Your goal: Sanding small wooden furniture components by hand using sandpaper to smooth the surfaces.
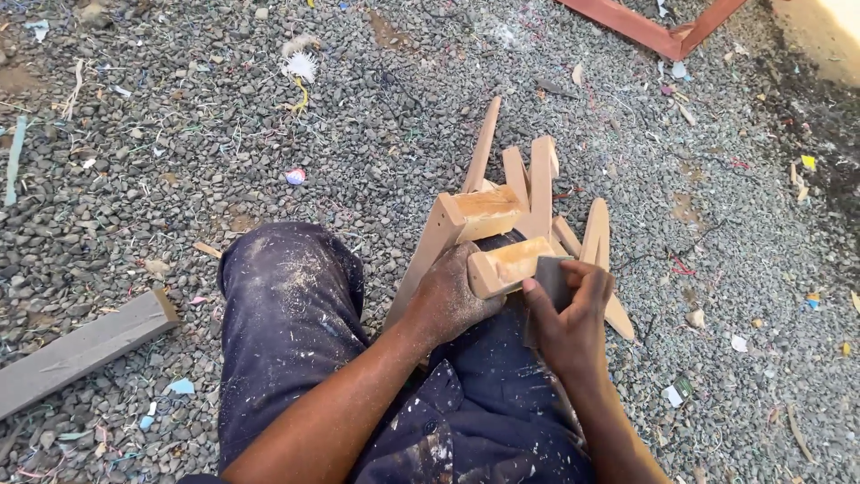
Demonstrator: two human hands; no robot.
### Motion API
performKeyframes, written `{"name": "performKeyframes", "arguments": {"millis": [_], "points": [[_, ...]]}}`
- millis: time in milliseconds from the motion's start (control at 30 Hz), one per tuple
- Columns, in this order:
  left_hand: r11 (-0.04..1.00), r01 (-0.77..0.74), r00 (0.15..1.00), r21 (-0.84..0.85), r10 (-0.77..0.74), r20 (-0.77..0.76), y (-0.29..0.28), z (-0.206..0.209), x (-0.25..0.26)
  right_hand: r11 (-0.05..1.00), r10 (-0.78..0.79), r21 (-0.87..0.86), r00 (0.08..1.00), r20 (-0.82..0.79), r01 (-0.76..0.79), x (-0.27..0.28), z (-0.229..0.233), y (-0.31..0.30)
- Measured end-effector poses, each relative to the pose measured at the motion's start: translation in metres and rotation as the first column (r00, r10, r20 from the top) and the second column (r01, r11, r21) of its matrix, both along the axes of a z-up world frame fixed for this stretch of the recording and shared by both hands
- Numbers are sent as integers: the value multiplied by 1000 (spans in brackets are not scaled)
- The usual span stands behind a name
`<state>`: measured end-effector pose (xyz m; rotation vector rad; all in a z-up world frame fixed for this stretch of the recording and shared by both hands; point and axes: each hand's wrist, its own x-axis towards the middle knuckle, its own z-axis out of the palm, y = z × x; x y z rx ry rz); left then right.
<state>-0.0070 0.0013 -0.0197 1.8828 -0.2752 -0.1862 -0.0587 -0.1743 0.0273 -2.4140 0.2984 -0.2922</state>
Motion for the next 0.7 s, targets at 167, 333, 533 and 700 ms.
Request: {"name": "performKeyframes", "arguments": {"millis": [167, 333, 533, 700], "points": [[1000, 7, 1000, 16, -7, -19, -1, 9, -1, 990, 141, 0, 983, -117, -142, -18, 31, 32], [1000, 14, 1000, 19, -14, 20, 1, 17, -2, 997, 67, 50, 958, -277, -55, -6, 39, 6], [995, 91, 956, 37, -77, -284, 1, 38, -1, 983, 153, -79, 980, -129, -164, -16, 39, 11], [996, 78, 972, 52, -64, -225, -1, 35, -3, 995, 95, -31, 992, -84, -98, -7, 22, -22]]}}
